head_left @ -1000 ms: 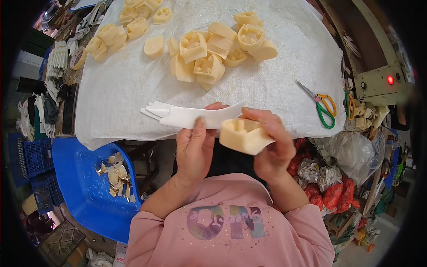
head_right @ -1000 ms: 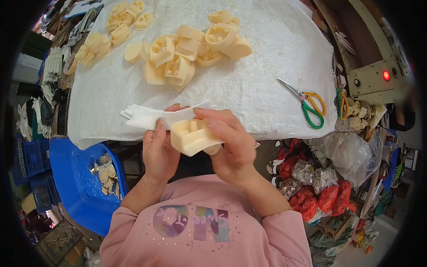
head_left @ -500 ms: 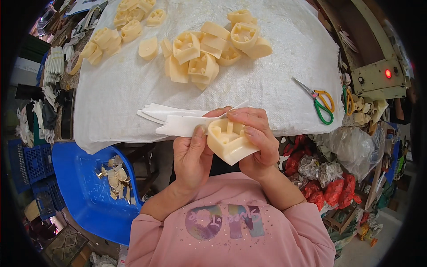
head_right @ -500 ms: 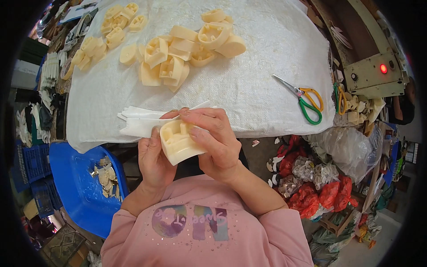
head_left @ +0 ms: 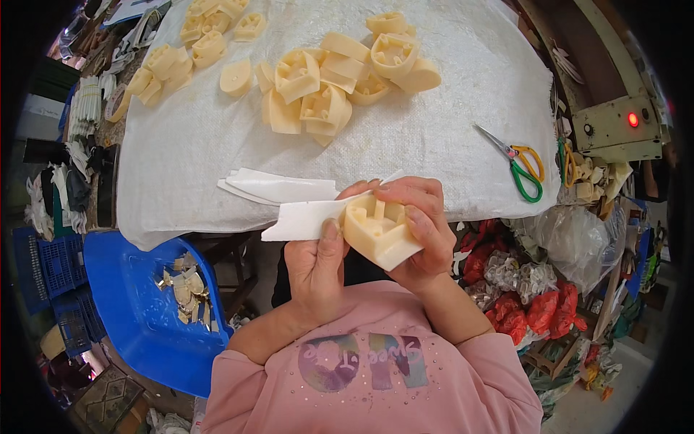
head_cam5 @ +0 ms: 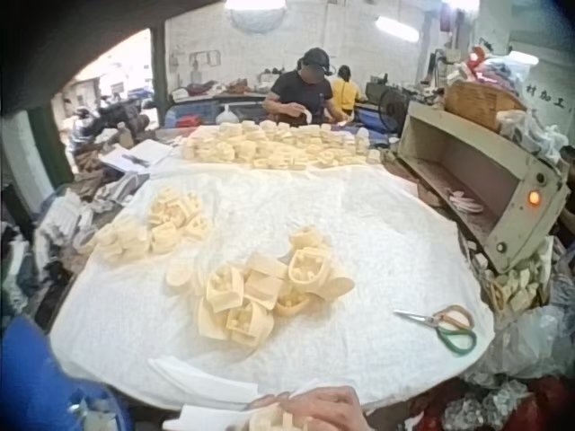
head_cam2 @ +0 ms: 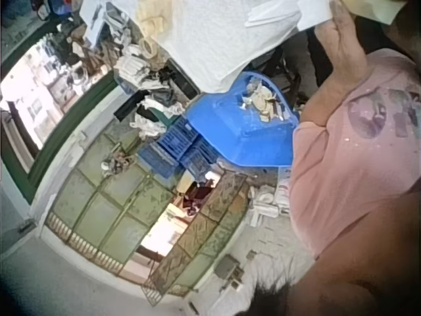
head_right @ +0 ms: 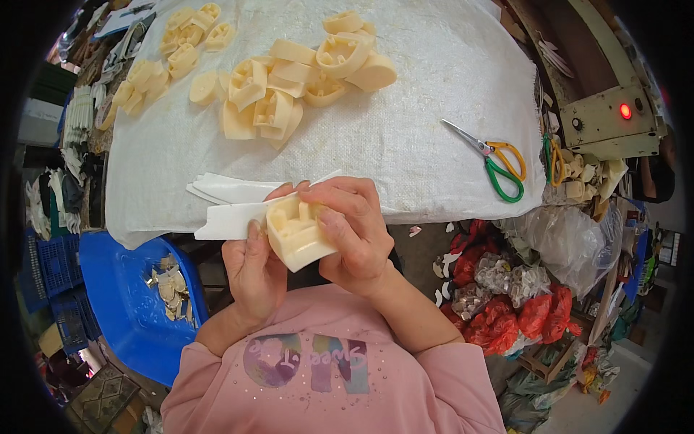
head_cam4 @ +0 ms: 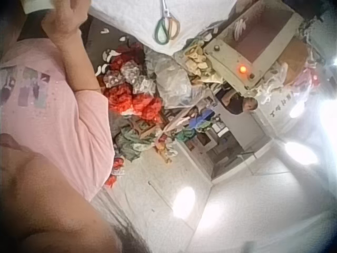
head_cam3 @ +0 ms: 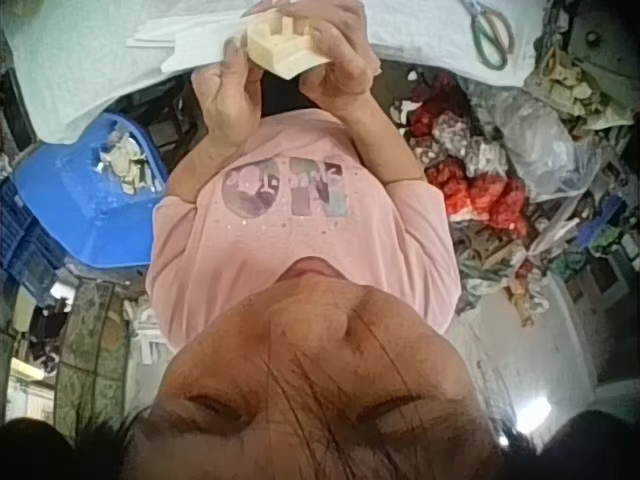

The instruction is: Using scissors to trim and shape plastic or foam shoe components at a workbench.

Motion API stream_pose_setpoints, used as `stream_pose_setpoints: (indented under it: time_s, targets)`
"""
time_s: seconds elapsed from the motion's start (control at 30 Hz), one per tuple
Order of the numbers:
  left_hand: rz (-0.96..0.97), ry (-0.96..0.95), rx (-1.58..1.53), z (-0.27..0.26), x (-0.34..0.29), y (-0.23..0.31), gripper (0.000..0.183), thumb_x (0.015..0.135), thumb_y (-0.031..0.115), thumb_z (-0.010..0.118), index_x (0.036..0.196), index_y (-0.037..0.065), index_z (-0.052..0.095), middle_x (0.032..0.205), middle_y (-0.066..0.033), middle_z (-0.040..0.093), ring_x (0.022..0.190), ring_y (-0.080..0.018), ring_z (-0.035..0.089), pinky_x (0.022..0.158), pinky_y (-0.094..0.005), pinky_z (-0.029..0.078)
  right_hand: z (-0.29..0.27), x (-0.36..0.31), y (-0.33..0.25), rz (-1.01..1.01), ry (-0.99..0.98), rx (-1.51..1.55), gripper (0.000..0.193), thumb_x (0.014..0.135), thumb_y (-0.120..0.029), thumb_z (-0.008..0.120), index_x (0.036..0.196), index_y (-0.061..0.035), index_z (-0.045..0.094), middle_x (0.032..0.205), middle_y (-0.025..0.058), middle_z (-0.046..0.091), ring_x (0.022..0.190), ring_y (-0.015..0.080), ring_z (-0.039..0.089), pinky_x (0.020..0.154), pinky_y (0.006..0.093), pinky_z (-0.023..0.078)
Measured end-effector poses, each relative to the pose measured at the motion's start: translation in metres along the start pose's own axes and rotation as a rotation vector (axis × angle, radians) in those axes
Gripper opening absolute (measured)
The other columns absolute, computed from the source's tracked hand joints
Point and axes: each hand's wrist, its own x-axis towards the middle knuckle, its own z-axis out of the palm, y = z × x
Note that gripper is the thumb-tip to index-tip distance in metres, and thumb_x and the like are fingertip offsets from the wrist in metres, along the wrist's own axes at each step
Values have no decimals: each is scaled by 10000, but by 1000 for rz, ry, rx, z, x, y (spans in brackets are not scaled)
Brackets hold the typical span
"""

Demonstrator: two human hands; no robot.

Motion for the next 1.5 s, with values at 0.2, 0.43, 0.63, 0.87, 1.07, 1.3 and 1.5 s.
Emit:
stream_pose_setpoints:
  time_s: [0.2, 0.43, 0.63, 0.87, 1.07, 1.3, 1.5]
  targets:
    - [113, 74, 169, -11, 10, 1, 381, 988, 178, 384, 1180, -126, 511, 1170, -186, 578, 1042, -188, 569, 895, -291, 457, -6, 0, 8, 29, -43, -40, 535, 675, 113, 564, 1160, -93, 471, 1074, 162, 603, 893, 328, 548, 754, 385, 465]
    - [95, 180, 440, -26, 2, 6, 263, 945, 78, 484, 1080, -128, 574, 980, -161, 636, 902, -176, 606, 828, -298, 505, -21, 20, -19, 49, -419, -433, 495, 588, -82, 660, 1044, -259, 581, 855, 62, 512, 796, 223, 446, 735, 419, 247]
    - [-9, 187, 418, -27, -2, -10, 255, 937, 80, 509, 1060, -129, 588, 963, -151, 639, 860, -169, 619, 773, -285, 535, -28, 18, -17, 151, -601, -458, 500, 574, -58, 647, 1014, -286, 583, 758, 35, 384, 746, 223, 403, 701, 408, 217]
    - [-32, 191, 433, -22, -1, -6, 260, 938, 81, 507, 1069, -129, 586, 965, -165, 636, 884, -194, 627, 793, -318, 547, -31, 19, -16, 207, -635, -411, 479, 573, -16, 629, 1004, -226, 617, 802, 33, 454, 760, 224, 434, 692, 391, 222]
    - [-40, 156, 433, -17, -2, -4, 273, 945, 90, 493, 1090, -125, 581, 994, -177, 633, 912, -209, 626, 829, -335, 541, -31, 15, -15, 268, -657, -401, 387, 609, -50, 655, 960, -209, 612, 781, 65, 391, 782, 239, 439, 705, 411, 244]
    - [-84, 97, 530, -15, -3, -4, 293, 962, 110, 466, 1118, -114, 575, 1013, -173, 632, 921, -199, 623, 841, -335, 532, -32, 10, -14, 271, -652, -382, 338, 609, -54, 656, 914, -193, 609, 772, 68, 398, 782, 240, 438, 709, 403, 242]
    - [23, -46, 1013, -12, -4, 1, 302, 952, 104, 462, 1138, -107, 570, 1021, -172, 634, 922, -214, 626, 819, -331, 521, -30, 3, -11, 197, -650, -410, 331, 599, -47, 656, 890, -189, 584, 768, 66, 399, 775, 244, 430, 705, 409, 243]
